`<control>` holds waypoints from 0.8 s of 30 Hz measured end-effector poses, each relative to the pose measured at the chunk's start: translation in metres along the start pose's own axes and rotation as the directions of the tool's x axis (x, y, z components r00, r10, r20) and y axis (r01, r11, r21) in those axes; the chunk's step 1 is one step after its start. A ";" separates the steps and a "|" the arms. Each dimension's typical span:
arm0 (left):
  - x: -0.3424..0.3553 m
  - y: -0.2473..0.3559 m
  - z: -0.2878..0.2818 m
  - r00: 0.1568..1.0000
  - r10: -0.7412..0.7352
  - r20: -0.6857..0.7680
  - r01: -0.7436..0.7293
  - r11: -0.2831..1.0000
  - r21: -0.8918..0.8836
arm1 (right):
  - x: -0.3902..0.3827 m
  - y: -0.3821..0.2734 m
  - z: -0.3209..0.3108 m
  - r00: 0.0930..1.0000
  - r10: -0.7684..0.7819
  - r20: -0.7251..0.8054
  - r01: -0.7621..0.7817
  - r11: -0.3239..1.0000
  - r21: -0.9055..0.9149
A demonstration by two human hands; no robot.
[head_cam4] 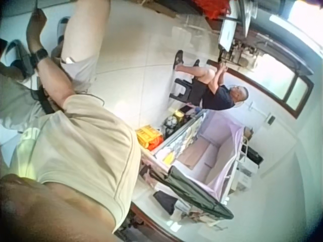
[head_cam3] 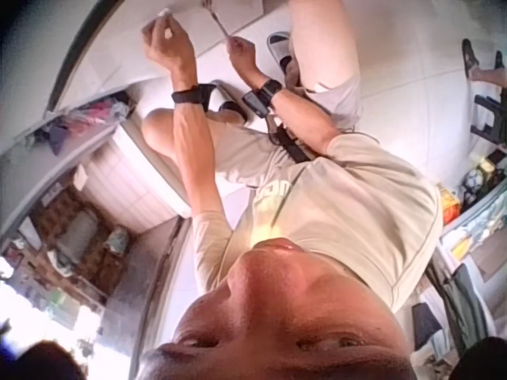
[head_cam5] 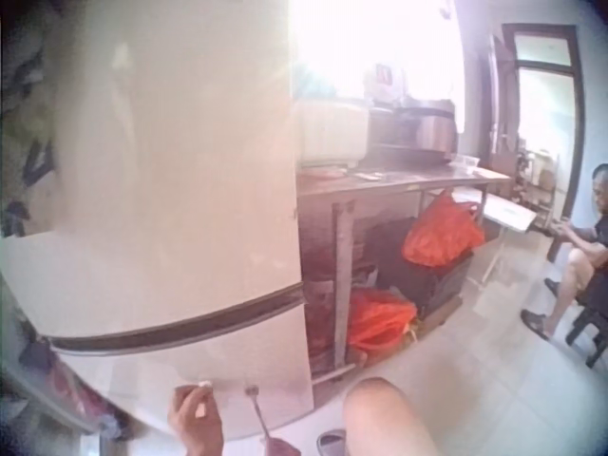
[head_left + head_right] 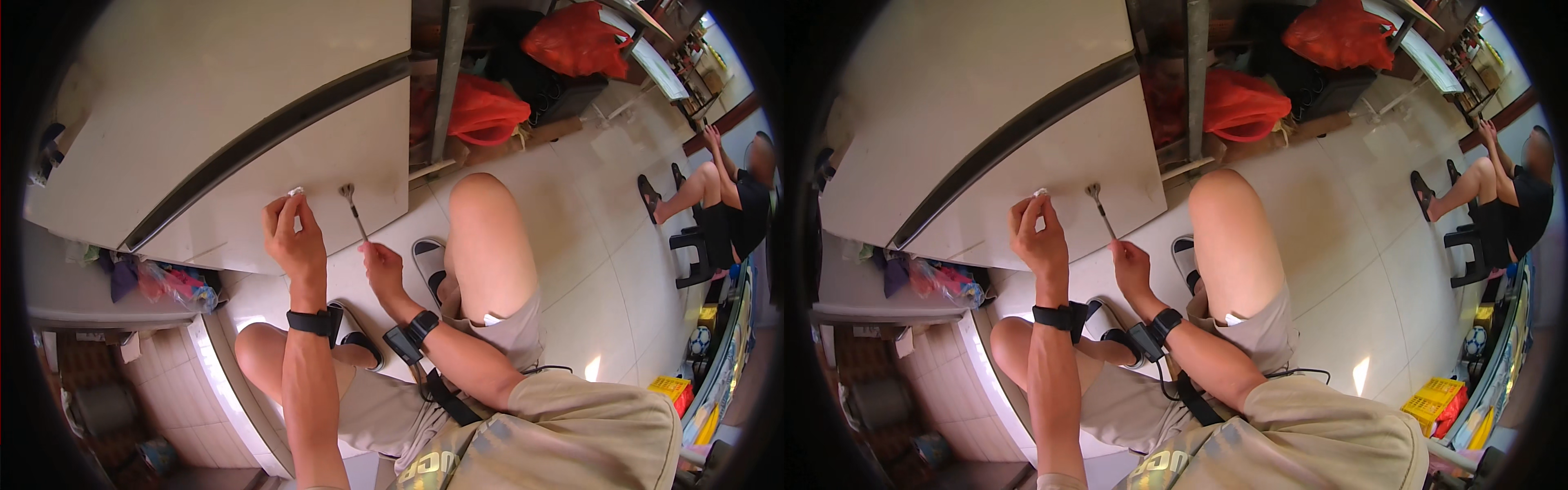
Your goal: The person is using a screwdriver to fix or attach a small plastic component to a refrigerator door.
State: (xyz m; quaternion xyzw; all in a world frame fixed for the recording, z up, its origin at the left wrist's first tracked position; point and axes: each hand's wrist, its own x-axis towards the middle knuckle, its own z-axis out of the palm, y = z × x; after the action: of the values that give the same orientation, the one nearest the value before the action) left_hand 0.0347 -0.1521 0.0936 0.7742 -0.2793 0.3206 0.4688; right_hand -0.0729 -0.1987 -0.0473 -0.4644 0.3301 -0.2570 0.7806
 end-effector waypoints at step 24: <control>-0.008 -0.009 -0.005 0.989 -0.090 -0.118 0.099 0.993 0.071 | -0.008 -0.066 0.030 0.990 -0.132 0.049 0.135 0.988 -0.079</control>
State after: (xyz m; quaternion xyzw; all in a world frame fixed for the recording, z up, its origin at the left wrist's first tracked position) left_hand 0.0348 -0.1431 0.0844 0.7843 -0.2022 0.3524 0.4688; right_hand -0.0617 -0.2057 0.0248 -0.5228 0.2916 -0.2848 0.7487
